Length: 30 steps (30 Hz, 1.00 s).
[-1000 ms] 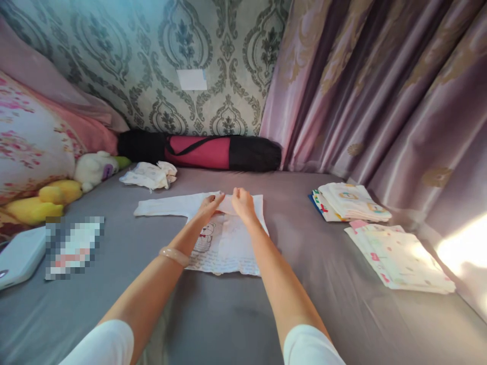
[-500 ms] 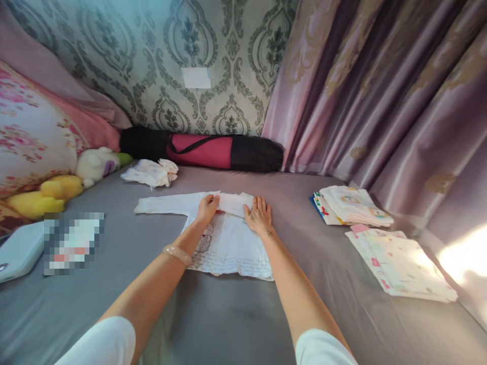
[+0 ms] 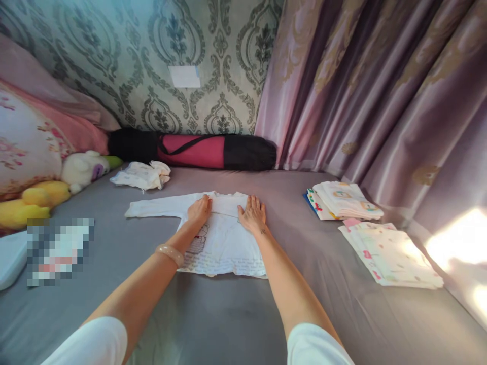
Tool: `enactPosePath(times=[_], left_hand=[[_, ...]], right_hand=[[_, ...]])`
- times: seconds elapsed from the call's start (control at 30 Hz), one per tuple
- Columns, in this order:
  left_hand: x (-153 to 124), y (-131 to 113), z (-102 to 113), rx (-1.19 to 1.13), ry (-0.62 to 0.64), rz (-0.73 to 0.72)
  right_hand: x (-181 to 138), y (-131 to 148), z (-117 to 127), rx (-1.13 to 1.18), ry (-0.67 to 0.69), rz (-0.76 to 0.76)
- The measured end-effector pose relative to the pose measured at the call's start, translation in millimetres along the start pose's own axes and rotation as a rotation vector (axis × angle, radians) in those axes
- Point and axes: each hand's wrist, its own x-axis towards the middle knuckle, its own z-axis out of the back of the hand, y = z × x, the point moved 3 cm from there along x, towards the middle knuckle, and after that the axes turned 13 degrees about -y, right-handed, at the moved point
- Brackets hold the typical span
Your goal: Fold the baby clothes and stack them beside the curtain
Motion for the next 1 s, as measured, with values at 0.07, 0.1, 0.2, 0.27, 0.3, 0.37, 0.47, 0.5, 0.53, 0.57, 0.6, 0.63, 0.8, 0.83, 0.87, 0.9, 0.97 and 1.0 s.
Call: enactPosePath(times=[0.07,0.1,0.2,0.27,0.3,0.37,0.47,0.5,0.53,0.57,0.6,0.63,0.8,0.83,0.87,0.9,0.97,1.0], left_hand=[[0,0,0,0.005,0.012,0.018],[-1,0,1,0.002,0.014,0.021],[-4,0,10,0.013,-0.072,-0.023],[-8,-5,18,0.033,-0.183,-0.107],[-10,-9,20,0.031,-0.223,-0.167],[-14,-21,19,-0.007,-0.239,-0.321],[-17,-43,4,-0.078,-0.154,-0.500],[-17,-48,-4,-0.090,-0.119,-0.521],[-17,-51,-11,-0.096,-0.083,-0.521],[-16,-52,-17,-0.098,-0.051,-0.506],[-15,-52,-23,-0.095,-0.028,-0.489],[-15,-50,-27,-0.090,-0.016,-0.475],[-16,-36,-25,-0.022,-0.031,-0.438],[-17,-34,-23,-0.006,-0.027,-0.433],[-17,-33,-22,0.007,-0.021,-0.428],[-18,-32,-21,0.015,-0.014,-0.422],[-18,-31,-19,0.023,0.001,-0.399],[-18,-30,-19,0.024,0.007,-0.382]], right_hand=[[1,0,2,0.001,0.008,0.000],[2,0,3,0.005,0.024,-0.003],[2,1,12,0.011,0.064,0.005],[2,6,21,0.002,0.013,0.054],[0,9,24,-0.004,-0.022,0.086],[-3,17,26,-0.004,-0.064,0.154],[-9,29,17,0.013,-0.036,0.249],[-11,31,12,0.019,-0.019,0.280],[-12,33,8,0.023,0.001,0.308],[-13,34,5,0.028,0.022,0.331],[-13,34,2,0.032,0.038,0.349],[-14,33,1,0.037,0.048,0.358],[-15,30,4,0.055,0.094,0.351],[-15,30,5,0.054,0.098,0.338],[-15,29,6,0.052,0.098,0.321],[-15,28,7,0.047,0.097,0.298],[-14,23,7,0.030,0.092,0.246],[-13,20,8,0.019,0.090,0.222]])
